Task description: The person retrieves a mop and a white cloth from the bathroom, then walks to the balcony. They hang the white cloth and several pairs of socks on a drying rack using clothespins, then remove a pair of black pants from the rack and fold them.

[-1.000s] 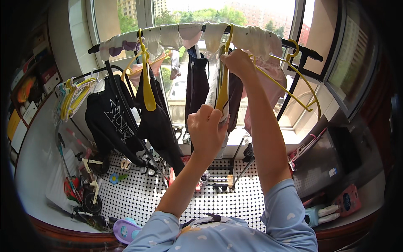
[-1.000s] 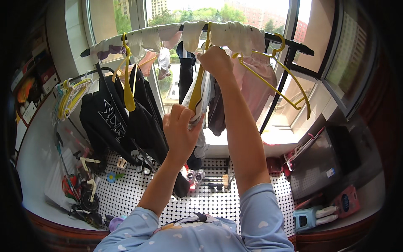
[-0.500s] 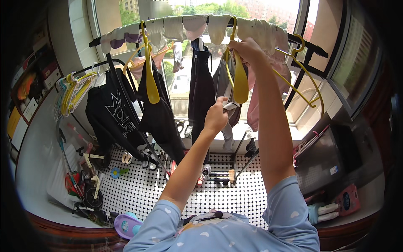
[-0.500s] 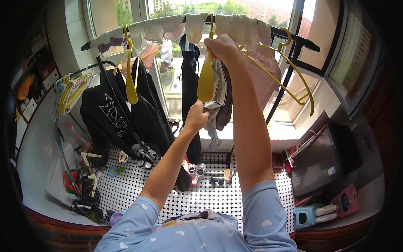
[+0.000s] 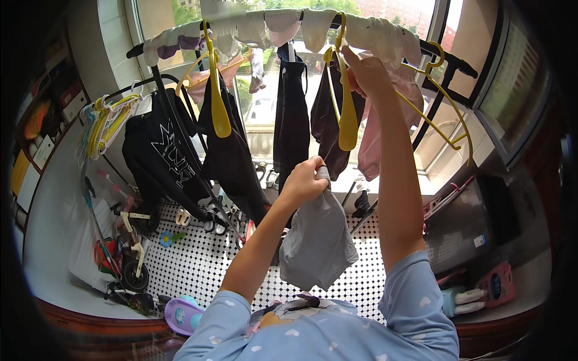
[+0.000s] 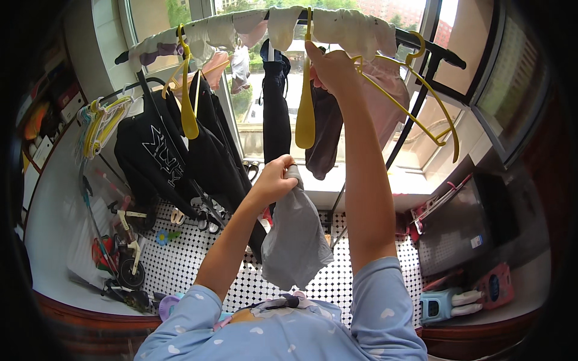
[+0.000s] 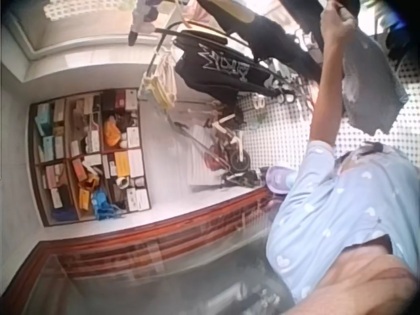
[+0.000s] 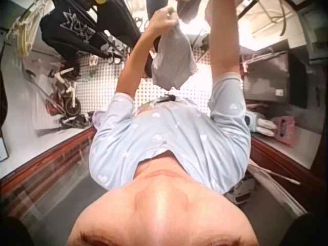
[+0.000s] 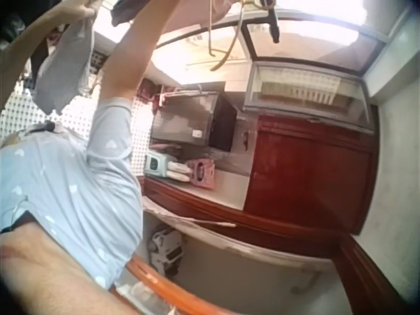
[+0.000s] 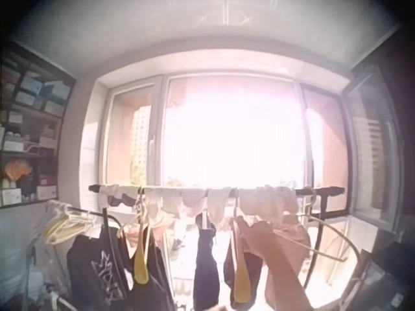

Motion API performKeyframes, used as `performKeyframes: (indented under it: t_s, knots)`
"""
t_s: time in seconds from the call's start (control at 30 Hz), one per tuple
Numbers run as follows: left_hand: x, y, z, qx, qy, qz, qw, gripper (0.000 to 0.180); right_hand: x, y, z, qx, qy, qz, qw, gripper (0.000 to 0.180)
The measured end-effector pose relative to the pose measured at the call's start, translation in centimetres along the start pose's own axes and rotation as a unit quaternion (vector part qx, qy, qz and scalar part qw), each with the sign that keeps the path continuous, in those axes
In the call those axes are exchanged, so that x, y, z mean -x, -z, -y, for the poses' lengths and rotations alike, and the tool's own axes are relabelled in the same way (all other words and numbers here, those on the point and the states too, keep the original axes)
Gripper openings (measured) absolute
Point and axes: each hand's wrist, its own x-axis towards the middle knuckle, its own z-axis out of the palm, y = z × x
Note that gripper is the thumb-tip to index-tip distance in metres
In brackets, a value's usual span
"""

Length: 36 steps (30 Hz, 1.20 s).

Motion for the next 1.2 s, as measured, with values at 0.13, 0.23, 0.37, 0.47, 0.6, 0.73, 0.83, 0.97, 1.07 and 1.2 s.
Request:
performKeyframes:
  t_s: [0.13, 0.23, 0.37, 0.47, 0.6, 0.73, 0.83, 0.97, 1.07, 1.2]
  knots:
    - [3.9, 2.7, -1.5, 0.081, -0.048, 0.082, 0.992, 0.023, 7.5, -0.9, -3.4, -0.144, 0.084, -0.080, 0.983, 0.048]
    - [5.8, 3.6, -1.7, 0.174, -0.062, 0.203, 0.962, 0.022, 14.4, -2.2, -8.5, -0.293, 0.115, 0.183, 0.931, 0.030]
    - [8.5, 5.4, -2.5, 0.187, -0.111, 0.261, 0.941, 0.024, 21.0, -6.5, -13.0, -0.315, 0.115, 0.412, 0.847, 0.031]
    - [9.4, 6.2, -2.1, 0.185, -0.137, 0.264, 0.937, 0.026, 23.0, -7.6, -13.6, -0.270, 0.081, 0.471, 0.836, 0.032]
    - [10.3, 8.1, -1.4, 0.152, -0.201, 0.236, 0.939, 0.034, 24.1, -8.1, -16.2, -0.140, 0.153, 0.459, 0.864, 0.027]
    - [12.2, 11.4, 0.4, 0.170, -0.204, 0.184, 0.946, 0.030, 24.5, -7.5, -17.1, -0.114, 0.196, 0.471, 0.852, 0.028]
    - [13.5, 13.7, 1.1, 0.201, -0.159, 0.141, 0.956, 0.035, 24.3, -6.0, -17.0, -0.246, 0.159, 0.489, 0.822, 0.021]
    - [15.8, 16.7, 3.7, 0.163, -0.108, 0.051, 0.979, 0.039, 22.4, -2.4, -14.0, -0.208, 0.173, 0.526, 0.806, 0.018]
    - [17.8, 17.6, 4.1, 0.140, -0.085, -0.027, 0.986, 0.039, 22.3, -0.8, -13.3, 0.012, 0.197, 0.503, 0.841, 0.017]
    - [21.6, 18.0, 7.3, 0.091, 0.035, -0.058, 0.994, 0.038, 21.7, 0.7, -12.3, 0.077, 0.223, 0.449, 0.862, 0.017]
